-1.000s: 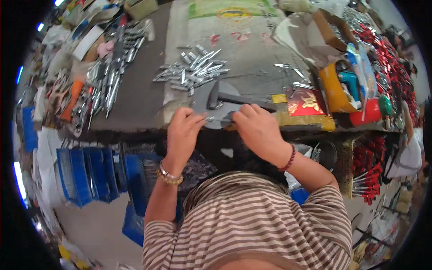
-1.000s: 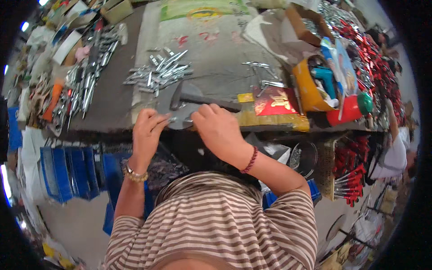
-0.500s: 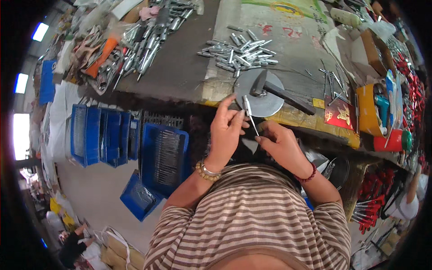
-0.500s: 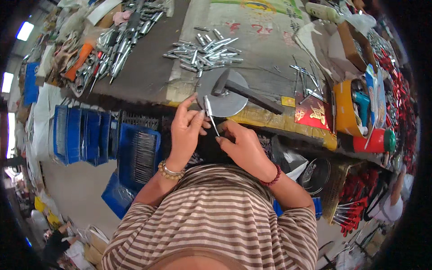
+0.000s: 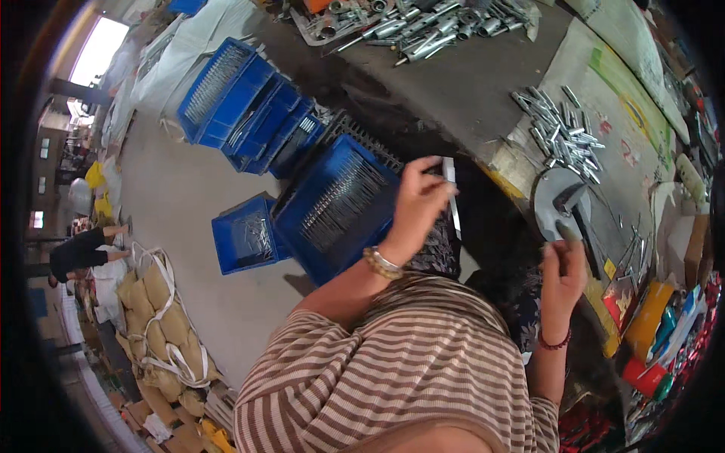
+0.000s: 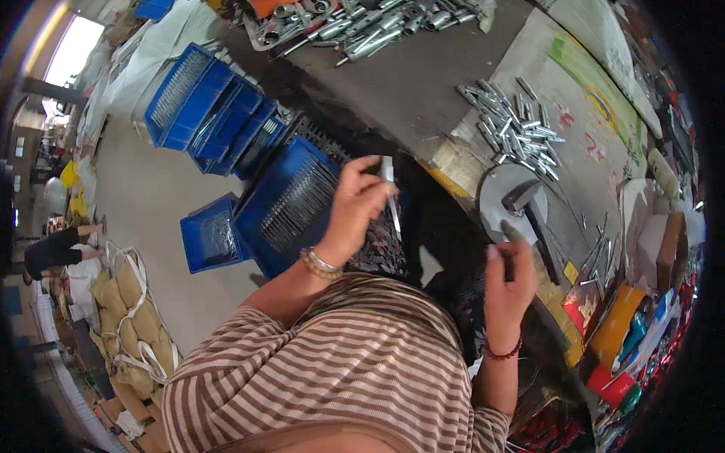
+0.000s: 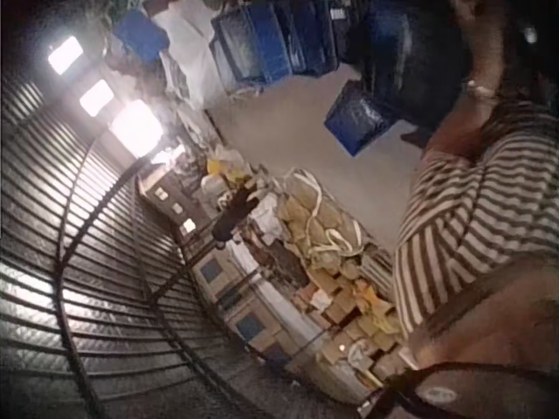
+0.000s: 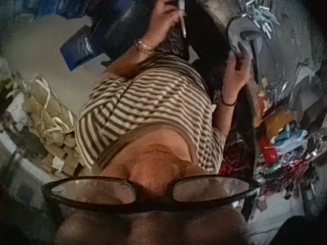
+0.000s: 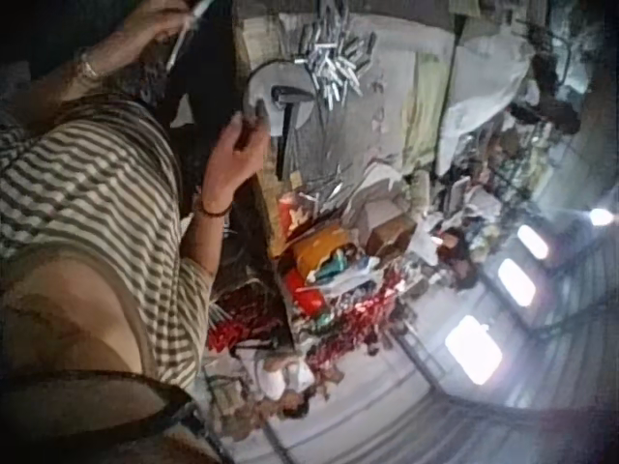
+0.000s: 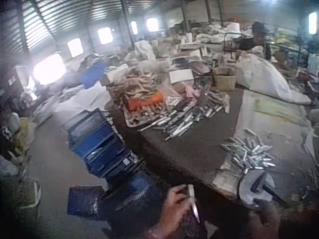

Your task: The person assembles metal components by taking metal rods from blue containers, inserting them into metal sleeves, hammering them on a round metal plate using a small hammer, and placing the assembled pieces back into the blue bins.

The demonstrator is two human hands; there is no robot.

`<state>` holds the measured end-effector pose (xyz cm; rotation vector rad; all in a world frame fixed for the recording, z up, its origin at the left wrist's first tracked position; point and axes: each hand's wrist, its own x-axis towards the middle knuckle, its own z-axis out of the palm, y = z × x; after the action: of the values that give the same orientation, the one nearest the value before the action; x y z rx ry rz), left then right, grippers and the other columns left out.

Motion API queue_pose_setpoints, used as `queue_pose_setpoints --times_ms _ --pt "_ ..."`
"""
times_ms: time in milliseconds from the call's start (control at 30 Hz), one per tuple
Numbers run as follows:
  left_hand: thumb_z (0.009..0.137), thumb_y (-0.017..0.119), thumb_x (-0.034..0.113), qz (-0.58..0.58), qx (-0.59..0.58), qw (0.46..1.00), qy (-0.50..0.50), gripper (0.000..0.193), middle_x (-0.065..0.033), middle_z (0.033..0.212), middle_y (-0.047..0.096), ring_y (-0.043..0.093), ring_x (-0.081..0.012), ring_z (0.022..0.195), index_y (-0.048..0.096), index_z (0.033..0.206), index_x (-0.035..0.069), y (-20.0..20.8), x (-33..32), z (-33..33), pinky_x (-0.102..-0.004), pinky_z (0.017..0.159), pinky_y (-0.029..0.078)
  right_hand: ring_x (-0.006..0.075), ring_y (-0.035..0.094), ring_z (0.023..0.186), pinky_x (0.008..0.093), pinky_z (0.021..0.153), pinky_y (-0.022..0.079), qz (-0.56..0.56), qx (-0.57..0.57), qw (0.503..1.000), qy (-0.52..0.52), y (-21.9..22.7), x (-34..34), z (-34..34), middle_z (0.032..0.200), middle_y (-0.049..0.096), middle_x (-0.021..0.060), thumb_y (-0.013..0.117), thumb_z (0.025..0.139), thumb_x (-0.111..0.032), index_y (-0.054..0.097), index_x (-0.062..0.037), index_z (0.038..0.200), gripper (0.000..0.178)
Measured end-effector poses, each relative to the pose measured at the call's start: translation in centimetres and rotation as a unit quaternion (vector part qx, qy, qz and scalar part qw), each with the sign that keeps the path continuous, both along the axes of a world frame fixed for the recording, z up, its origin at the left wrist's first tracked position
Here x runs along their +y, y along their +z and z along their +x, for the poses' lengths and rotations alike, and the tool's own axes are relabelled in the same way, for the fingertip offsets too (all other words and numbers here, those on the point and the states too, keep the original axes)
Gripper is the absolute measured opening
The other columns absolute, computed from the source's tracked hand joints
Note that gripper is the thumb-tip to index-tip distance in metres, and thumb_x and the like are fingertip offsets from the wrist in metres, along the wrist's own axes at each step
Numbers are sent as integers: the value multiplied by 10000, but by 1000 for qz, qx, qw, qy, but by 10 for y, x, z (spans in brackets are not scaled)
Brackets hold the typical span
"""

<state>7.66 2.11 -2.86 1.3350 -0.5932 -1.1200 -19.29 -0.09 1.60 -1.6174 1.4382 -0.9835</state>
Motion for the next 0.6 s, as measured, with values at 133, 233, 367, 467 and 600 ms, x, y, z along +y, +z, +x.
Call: queue_pose_setpoints --times_ms 133,233,367,467,600 --pt "941 653 63 92 -18 987 130 503 -88 1001 695 530 -78 693 465 1407 54 -68 11 81 -233 553 405 41 560 696 207 581 428 -31 -66 995 -73 -24 -14 -13 914 686 43 662 989 -45 620 43 1231 261" --pt "922 680 56 147 -26 970 192 486 -87 966 690 555 -93 679 492 1370 62 -130 21 128 -238 543 420 28 546 684 191 562 409 -32 -71 996 -54 -31 -15 -16 932 695 55 644 998 -34 606 68 1246 270" --pt "907 697 37 201 -24 950 238 448 -87 909 683 585 -119 659 522 1318 67 -169 10 156 -259 526 436 27 531 666 186 561 408 -38 -74 994 -68 -29 -12 -15 920 694 51 638 1000 -29 612 57 1251 267" --pt "909 684 15 220 -29 939 264 423 -93 892 685 597 -138 651 523 1298 58 -194 -7 174 -281 525 451 26 530 663 187 553 404 -33 -75 995 -59 -29 -11 -18 917 693 51 636 1001 -29 617 56 1237 251" --pt "914 665 -15 215 -49 935 277 416 -98 865 677 611 -155 648 515 1296 50 -225 -9 196 -297 535 467 29 532 657 187 551 405 -23 -69 996 -49 -28 -11 -17 909 692 49 636 1004 -37 624 56 1236 250"
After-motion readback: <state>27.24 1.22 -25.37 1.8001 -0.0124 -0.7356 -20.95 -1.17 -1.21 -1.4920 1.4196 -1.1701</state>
